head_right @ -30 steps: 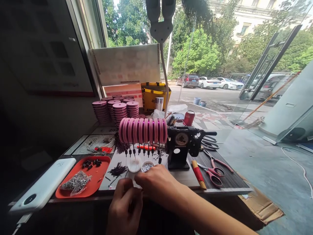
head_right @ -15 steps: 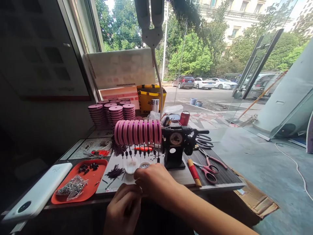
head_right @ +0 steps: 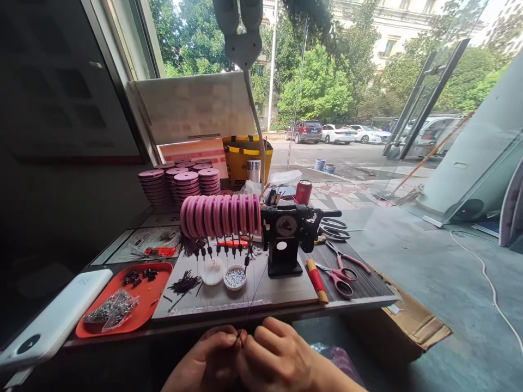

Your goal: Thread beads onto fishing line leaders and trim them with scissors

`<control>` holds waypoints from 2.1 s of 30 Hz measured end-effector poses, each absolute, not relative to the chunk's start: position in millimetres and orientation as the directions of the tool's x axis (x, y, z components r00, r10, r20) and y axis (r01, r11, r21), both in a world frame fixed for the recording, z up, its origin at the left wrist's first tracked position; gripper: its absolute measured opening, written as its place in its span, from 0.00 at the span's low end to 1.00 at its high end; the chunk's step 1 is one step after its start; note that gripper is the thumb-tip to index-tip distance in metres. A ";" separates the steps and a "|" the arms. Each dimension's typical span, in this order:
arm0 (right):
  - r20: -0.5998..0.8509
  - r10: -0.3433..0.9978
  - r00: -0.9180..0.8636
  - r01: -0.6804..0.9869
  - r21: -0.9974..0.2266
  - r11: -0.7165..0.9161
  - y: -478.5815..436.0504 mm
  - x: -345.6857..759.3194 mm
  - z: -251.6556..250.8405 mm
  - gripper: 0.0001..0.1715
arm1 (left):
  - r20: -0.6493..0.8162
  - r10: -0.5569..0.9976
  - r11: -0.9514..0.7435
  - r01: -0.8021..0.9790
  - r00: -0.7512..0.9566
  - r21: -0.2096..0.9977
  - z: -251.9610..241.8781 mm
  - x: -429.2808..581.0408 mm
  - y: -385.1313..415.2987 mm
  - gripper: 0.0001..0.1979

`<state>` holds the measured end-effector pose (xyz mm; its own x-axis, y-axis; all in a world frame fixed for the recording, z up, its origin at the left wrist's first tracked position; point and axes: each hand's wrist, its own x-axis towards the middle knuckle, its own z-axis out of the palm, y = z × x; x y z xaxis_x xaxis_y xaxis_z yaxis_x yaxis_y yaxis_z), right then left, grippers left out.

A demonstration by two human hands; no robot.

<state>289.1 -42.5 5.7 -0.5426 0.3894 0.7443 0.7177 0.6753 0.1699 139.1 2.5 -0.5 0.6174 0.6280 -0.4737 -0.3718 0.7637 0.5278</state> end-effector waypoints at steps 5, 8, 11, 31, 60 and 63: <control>0.781 0.416 -0.466 0.740 0.086 0.667 -45.6 287.0 -3.3 0.20 | -0.449 0.690 0.681 -0.297 0.568 0.669 -1.2 140.0 1.6 0.03; 0.778 0.485 -0.399 0.713 -0.069 0.697 -50.4 284.9 -5.2 0.21 | -0.098 0.901 0.163 -0.120 0.422 0.979 -0.2 140.3 0.8 0.05; 0.746 0.563 -0.355 0.598 -0.282 0.750 -50.7 281.6 4.9 0.21 | 0.235 0.881 -0.310 0.124 0.411 0.943 1.7 137.3 1.6 0.07; -0.041 0.969 -0.244 0.468 -0.880 0.081 17.7 264.7 69.3 0.06 | 0.835 0.272 -0.951 0.264 0.478 0.159 -12.5 117.5 19.4 0.11; 0.615 0.450 -0.647 0.650 0.137 0.748 -38.8 284.9 20.5 0.17 | -0.456 0.646 0.630 -0.091 0.612 0.772 15.4 138.5 17.4 0.03; 0.622 0.457 -0.636 0.640 0.095 0.762 -38.0 284.1 23.5 0.21 | -0.403 0.689 0.546 -0.065 0.602 0.836 16.6 138.1 18.9 0.02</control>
